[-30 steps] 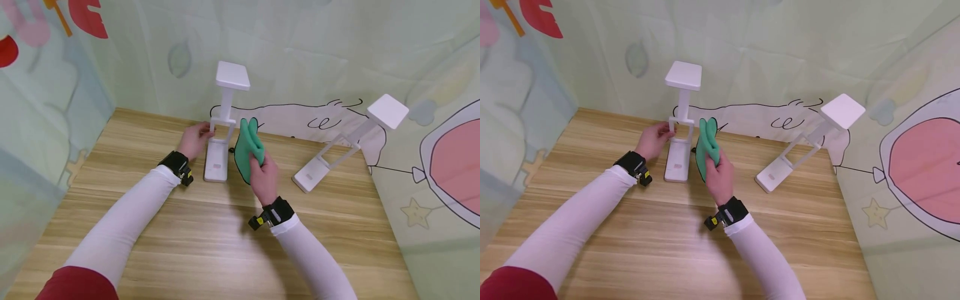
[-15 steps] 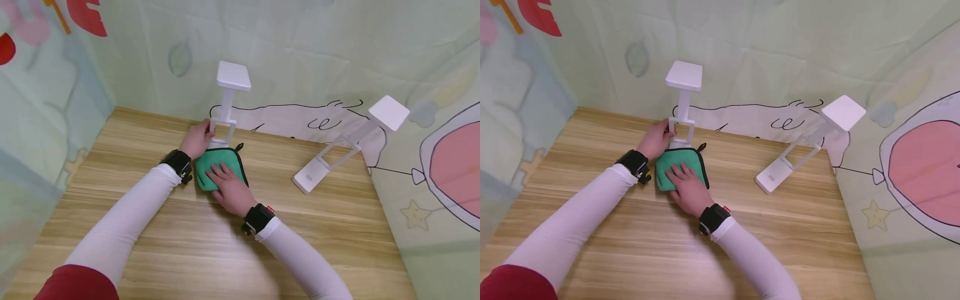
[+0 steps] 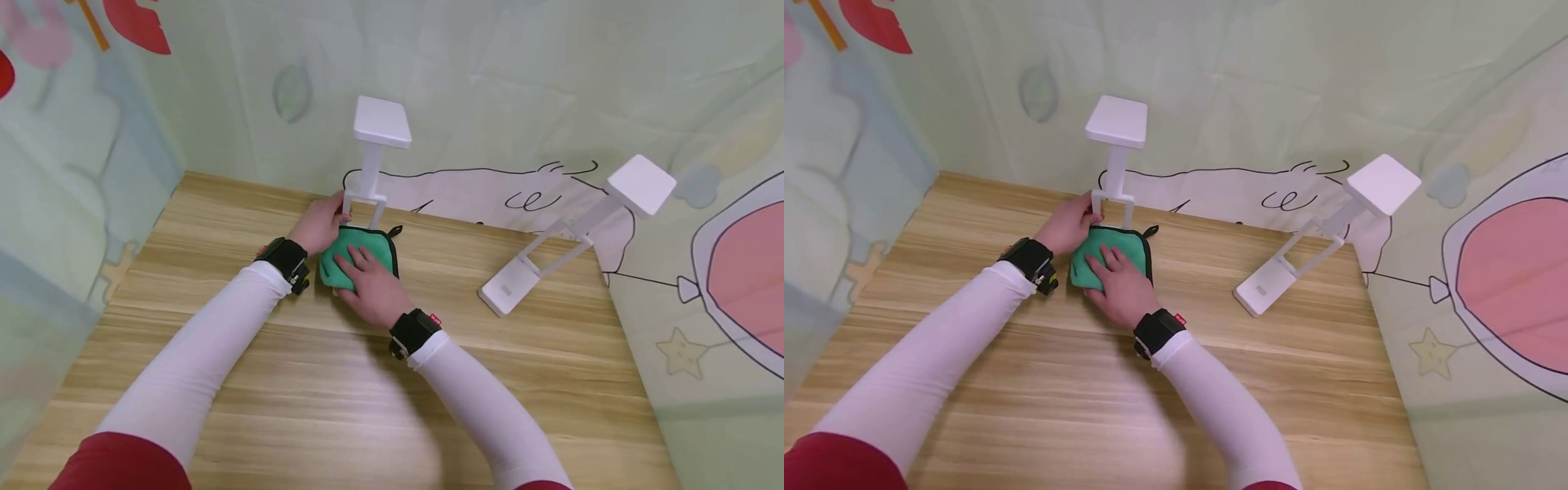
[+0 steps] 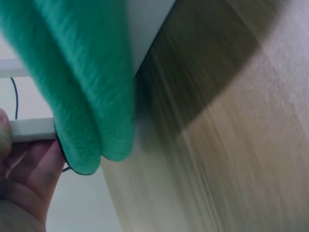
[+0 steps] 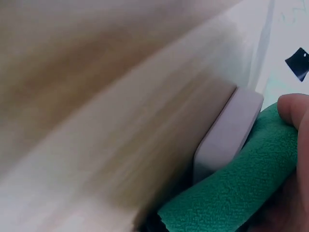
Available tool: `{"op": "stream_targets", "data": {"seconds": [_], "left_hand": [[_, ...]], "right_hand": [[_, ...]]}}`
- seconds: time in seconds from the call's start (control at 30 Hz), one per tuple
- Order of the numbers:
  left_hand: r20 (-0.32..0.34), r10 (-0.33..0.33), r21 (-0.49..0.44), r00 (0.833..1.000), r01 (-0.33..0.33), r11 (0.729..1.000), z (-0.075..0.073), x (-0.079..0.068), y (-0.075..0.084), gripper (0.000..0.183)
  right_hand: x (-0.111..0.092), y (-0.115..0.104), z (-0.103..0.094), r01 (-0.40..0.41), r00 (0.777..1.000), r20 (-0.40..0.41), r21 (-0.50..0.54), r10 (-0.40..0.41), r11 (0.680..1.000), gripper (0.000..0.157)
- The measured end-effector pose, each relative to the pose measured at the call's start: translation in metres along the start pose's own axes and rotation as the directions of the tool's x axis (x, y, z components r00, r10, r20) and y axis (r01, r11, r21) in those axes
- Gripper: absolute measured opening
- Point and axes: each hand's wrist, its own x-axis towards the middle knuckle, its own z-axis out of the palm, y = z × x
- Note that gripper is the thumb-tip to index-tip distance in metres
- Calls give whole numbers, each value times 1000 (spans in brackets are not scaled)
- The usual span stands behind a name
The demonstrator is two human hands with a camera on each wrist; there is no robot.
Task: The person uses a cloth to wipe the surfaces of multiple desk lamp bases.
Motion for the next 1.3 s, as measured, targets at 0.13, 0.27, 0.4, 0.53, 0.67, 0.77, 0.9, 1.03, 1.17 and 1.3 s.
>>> {"op": "stream_targets", "data": {"seconds": [0.13,0.27,0.4,0.53,0.67,0.77,0.9,1.03,1.17,1.3], "left_hand": [[6,0,8,1000,0,1000,-1,1,0,8],[6,11,36,1000,-11,999,-1,1,1,6],[-1,15,68,1000,-15,998,0,1,3,6],[-20,12,79,1000,-10,997,1,1,5,8],[-19,1,77,1000,0,997,2,2,4,10],[1,-7,72,1000,7,997,3,2,4,11],[9,-2,62,1000,1,998,2,1,5,9],[9,18,63,1000,-19,998,4,1,5,6],[33,33,72,999,-35,997,7,2,8,3],[61,43,65,997,-47,997,9,4,13,8]], "right_hand": [[3,0,-1,-55,998,7,-27,55,998,63],[0,-4,-3,-103,995,7,-38,104,994,60],[-10,-9,-7,-117,993,11,-84,118,990,60],[-23,-16,-11,-88,996,19,-129,91,988,61],[-35,-23,-12,-28,999,30,-134,33,991,60],[-38,-23,-11,52,998,42,-114,-47,992,61],[-33,-15,-8,140,989,64,-45,-137,989,61],[-22,-6,-7,140,987,71,40,-142,989,59],[-9,2,-6,96,994,48,63,-99,993,60],[-1,8,-5,21,999,23,38,-22,999,65]]}}
